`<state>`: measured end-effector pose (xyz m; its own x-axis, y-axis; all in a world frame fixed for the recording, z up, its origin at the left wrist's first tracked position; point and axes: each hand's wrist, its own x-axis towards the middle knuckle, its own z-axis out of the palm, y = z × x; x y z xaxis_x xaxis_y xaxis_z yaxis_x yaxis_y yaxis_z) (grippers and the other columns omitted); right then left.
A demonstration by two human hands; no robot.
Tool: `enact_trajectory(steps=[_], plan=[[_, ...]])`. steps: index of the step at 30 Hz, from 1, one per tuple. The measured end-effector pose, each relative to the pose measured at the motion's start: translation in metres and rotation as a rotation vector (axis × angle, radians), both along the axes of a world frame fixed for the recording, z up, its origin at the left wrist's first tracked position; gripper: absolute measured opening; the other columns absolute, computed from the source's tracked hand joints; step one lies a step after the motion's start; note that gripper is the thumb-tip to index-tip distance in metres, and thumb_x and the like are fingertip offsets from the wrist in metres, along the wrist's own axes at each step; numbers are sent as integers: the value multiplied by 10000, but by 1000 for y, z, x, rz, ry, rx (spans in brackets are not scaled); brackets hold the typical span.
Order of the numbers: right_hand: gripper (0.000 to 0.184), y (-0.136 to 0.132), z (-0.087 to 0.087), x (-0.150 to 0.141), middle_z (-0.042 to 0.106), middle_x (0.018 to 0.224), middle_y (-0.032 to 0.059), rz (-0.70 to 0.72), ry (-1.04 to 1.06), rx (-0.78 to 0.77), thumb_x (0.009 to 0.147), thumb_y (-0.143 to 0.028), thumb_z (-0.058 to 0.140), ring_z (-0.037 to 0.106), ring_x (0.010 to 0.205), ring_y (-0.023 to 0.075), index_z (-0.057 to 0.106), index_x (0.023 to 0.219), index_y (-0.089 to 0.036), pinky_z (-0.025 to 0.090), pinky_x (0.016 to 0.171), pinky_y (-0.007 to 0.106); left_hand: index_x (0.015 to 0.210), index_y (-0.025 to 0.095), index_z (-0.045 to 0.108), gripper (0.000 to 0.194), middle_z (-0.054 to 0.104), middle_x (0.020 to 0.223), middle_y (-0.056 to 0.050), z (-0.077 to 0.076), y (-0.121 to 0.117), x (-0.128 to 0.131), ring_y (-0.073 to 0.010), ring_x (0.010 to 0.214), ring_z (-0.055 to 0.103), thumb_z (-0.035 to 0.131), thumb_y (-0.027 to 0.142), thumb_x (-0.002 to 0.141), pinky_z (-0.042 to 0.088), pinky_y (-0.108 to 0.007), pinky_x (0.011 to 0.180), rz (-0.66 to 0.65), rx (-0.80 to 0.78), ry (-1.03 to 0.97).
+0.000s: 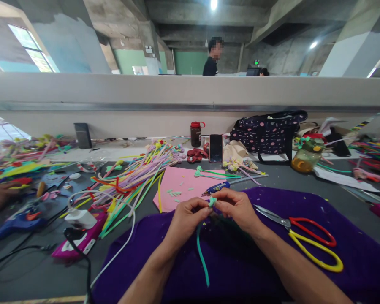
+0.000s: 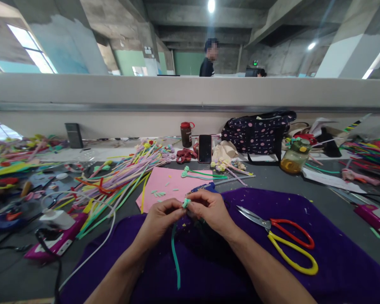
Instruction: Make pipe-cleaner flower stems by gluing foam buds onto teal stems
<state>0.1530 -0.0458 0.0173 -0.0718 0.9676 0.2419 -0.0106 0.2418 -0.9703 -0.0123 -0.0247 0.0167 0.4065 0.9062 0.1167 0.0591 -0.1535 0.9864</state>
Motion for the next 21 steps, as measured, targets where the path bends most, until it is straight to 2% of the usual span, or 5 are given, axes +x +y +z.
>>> enact_trajectory(steps=[4,8,15,19,21], plan=[[321,2,4,9,539,596,-23,53,-43,-45,678,-299,656,393,439,54,656,965,-155,305,407,184,649,145,659,127,586,611,-11,5,0,-1,-115,578,470,659,271,659,344,-213,564,-14,-109,-98],[295,4,5,14,492,491,-43,19,-14,-51,715,-306,618,338,386,47,659,956,-139,247,379,185,612,148,639,151,527,543,8,8,0,-2,-84,492,393,666,293,646,287,-200,483,-34,-212,-116],[145,9,1,12,431,465,-74,-108,148,26,727,-295,608,341,370,46,563,695,-161,253,362,173,583,151,612,199,483,533,19,9,0,-2,-73,479,351,649,327,669,256,-204,477,-70,-238,-115],[134,8,4,16,521,591,-46,23,65,7,705,-241,641,421,457,53,593,797,-157,328,426,169,613,149,629,182,493,561,9,9,0,-1,-90,529,373,630,314,690,274,-213,522,-103,-178,-82],[278,7,7,19,568,758,-13,148,-17,21,672,-216,674,474,552,66,610,939,-173,378,495,184,637,148,639,176,488,574,6,8,0,-2,-97,553,374,620,311,701,276,-217,542,-123,-142,-55]])
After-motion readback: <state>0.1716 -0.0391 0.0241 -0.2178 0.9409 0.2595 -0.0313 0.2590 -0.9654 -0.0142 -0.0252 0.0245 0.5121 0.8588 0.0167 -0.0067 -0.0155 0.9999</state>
